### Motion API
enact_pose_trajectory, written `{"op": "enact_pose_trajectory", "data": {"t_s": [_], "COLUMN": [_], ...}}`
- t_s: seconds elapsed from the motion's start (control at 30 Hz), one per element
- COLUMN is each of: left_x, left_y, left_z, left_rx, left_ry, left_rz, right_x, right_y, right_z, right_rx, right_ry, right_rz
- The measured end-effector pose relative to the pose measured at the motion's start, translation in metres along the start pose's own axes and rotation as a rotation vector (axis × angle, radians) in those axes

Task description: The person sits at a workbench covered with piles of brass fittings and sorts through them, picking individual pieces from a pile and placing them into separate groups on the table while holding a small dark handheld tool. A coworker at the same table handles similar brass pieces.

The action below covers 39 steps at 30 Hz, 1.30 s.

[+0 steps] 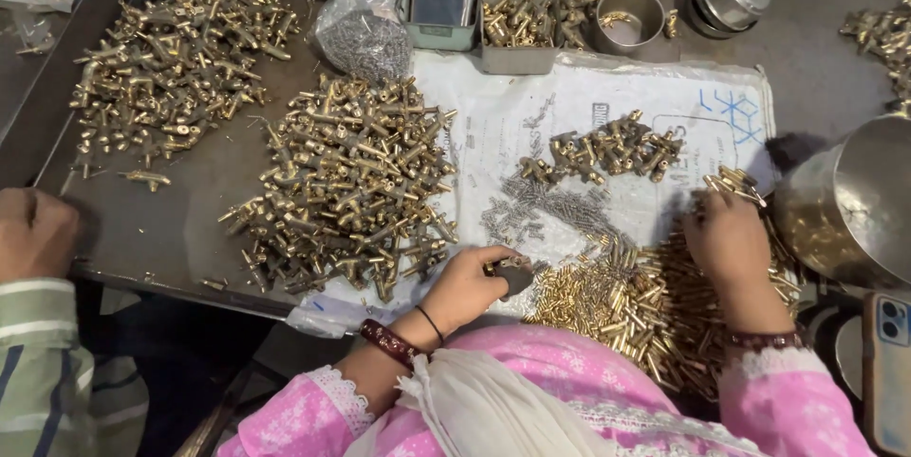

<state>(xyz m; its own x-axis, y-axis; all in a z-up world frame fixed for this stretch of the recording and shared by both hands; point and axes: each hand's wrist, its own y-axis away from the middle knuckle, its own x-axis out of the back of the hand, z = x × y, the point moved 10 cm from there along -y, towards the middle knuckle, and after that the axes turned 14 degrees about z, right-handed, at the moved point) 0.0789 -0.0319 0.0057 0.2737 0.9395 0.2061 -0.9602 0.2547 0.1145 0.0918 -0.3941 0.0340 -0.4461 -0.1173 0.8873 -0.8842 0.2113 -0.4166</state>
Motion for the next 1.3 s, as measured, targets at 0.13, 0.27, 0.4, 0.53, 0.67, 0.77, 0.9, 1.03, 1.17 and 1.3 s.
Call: {"op": "enact_pose_trajectory", "data": {"t_s": [0.13,0.27,0.4,0.53,0.67,0.77,0.9,1.03,1.17,1.3], "left_x": [0.014,0.035,0.088,0.172,0.207,0.209,0.182,0.097,-0.012,-0.047], "left_y": [-0.018,-0.037,-0.044,-0.036,-0.014,-0.007,-0.001,-0.001,-0.017,-0.025], "left_z": [0.006,0.01,0.019,0.076,0.109,0.109,0.126,0.15,0.07,0.067], "left_rx": [0.058,0.087,0.307,-0.13,-0.314,-0.313,-0.505,-0.638,-0.088,-0.034], "left_ry": [-0.016,-0.233,-0.199,-0.368,-0.669,-0.804,-0.735,-0.405,0.107,-0.074], "left_rz": [0.102,0.176,0.397,0.676,0.827,0.857,0.836,0.637,0.04,-0.164], "right_x": [0.0,0.003,-0.007,-0.017,-0.026,-0.02,0.025,0.078,0.094,0.068], "right_y": [0.029,0.022,0.008,0.008,0.018,0.022,0.011,0.011,0.032,0.048], "right_z": [-0.011,-0.02,-0.02,-0.019,-0.016,-0.02,-0.043,-0.078,-0.128,-0.126], "right_rx": [0.128,0.098,0.088,0.077,0.078,0.086,-0.065,-0.274,-0.189,-0.362], "right_ry": [0.119,0.074,0.021,0.099,0.147,0.153,0.032,-0.295,-0.741,-1.102], "right_rz": [0.065,0.064,-0.031,-0.077,-0.042,-0.034,-0.089,-0.074,-0.1,-0.282]}}
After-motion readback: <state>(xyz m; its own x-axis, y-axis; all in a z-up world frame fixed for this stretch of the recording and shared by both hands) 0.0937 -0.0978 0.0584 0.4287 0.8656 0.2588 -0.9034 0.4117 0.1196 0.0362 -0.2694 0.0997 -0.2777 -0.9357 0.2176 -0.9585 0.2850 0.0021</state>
